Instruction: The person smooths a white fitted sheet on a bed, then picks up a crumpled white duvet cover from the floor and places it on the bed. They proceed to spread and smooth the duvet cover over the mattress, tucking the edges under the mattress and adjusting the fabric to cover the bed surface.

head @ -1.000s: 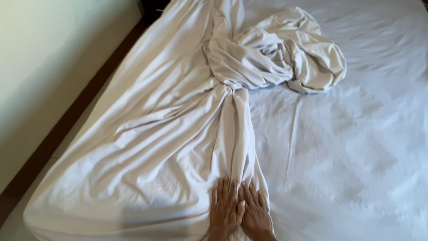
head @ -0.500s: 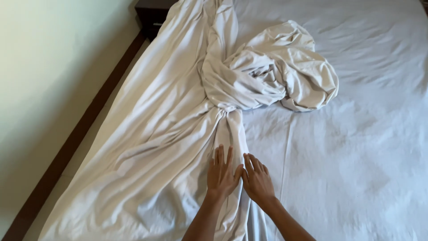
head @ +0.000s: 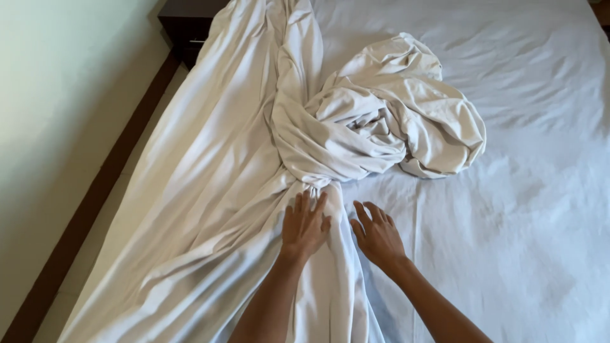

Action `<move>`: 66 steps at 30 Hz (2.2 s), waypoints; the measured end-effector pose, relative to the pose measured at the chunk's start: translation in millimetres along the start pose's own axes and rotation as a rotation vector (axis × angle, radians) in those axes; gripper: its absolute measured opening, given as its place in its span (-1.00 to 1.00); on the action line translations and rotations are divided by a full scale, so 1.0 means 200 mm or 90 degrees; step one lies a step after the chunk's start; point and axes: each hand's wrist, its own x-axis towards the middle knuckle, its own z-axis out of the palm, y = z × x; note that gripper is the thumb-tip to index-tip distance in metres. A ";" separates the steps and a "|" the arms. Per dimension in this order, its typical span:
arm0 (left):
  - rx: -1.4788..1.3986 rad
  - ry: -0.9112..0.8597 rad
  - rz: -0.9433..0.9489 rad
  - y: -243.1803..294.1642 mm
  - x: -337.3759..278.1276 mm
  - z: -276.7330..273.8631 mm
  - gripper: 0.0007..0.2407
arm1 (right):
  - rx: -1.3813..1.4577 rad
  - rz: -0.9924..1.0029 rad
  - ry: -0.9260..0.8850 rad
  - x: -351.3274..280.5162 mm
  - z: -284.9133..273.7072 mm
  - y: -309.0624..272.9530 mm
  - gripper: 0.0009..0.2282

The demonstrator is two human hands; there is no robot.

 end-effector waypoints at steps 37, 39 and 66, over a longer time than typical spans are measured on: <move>-0.419 0.288 0.117 0.66 1.11 -0.25 -0.76 | -0.250 0.230 0.039 0.87 -0.71 0.81 -0.88; -0.415 0.272 0.154 0.74 1.11 -0.23 -0.75 | -0.260 0.242 0.049 0.79 -0.71 0.95 -0.88; -0.012 -0.038 0.131 0.65 0.73 0.18 -0.31 | -0.215 0.227 -0.093 0.39 -0.24 1.21 -0.32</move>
